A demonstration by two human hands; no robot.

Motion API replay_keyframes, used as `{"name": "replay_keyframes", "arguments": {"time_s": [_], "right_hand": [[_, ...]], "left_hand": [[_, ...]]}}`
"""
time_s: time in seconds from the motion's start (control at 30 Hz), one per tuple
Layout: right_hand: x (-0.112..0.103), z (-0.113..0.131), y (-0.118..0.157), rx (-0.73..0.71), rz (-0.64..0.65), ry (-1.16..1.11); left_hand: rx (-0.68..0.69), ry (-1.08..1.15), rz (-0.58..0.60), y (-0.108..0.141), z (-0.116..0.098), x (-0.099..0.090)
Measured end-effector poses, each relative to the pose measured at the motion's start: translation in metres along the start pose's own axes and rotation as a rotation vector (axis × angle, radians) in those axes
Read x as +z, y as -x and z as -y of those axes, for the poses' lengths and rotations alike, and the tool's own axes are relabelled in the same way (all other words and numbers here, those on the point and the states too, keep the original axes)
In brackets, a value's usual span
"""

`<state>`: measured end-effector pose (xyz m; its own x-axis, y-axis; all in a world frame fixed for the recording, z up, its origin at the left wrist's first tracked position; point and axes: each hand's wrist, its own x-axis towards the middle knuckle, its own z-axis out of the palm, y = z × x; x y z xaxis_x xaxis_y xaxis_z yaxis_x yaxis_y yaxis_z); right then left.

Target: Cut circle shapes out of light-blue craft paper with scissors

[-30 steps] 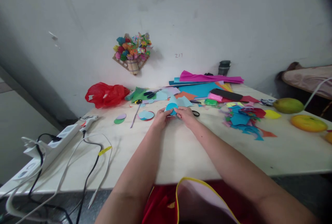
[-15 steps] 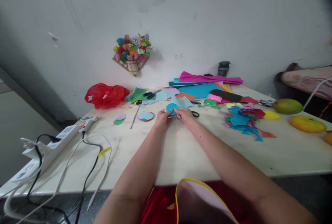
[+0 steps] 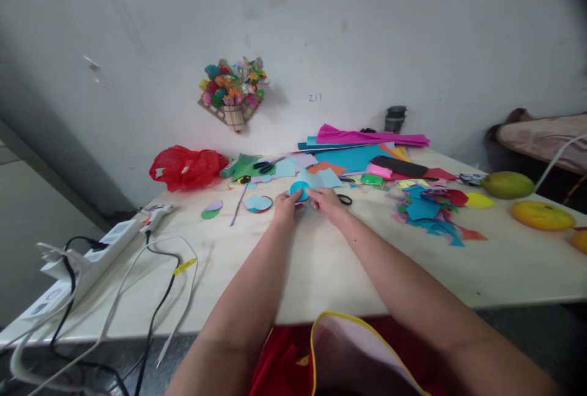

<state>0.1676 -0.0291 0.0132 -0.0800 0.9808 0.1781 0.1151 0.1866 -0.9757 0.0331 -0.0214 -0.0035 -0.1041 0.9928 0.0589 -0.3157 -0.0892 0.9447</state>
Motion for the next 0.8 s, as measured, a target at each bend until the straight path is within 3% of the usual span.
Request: {"name": "replay_keyframes", "arguments": {"time_s": [0.17,0.27,0.4,0.53,0.8], "right_hand": [[-0.028,0.012,-0.004,-0.046,-0.230,0.806],[-0.041,0.019,-0.001,0.084,-0.108,1.162],[-0.042,0.023,0.006,0.172,0.066,1.298],[-0.038,0.022,0.010,0.118,0.028,1.327],[-0.045,0.025,0.005,0.186,0.092,1.332]], "left_hand": [[-0.008,0.026,-0.080,-0.005,-0.001,-0.004],[-0.006,0.062,-0.086,-0.004,-0.003,-0.006],[-0.006,0.106,-0.097,-0.003,-0.006,-0.008],[-0.001,0.093,-0.127,-0.006,-0.007,-0.010],[0.056,0.107,-0.132,-0.010,-0.006,-0.014]]}}
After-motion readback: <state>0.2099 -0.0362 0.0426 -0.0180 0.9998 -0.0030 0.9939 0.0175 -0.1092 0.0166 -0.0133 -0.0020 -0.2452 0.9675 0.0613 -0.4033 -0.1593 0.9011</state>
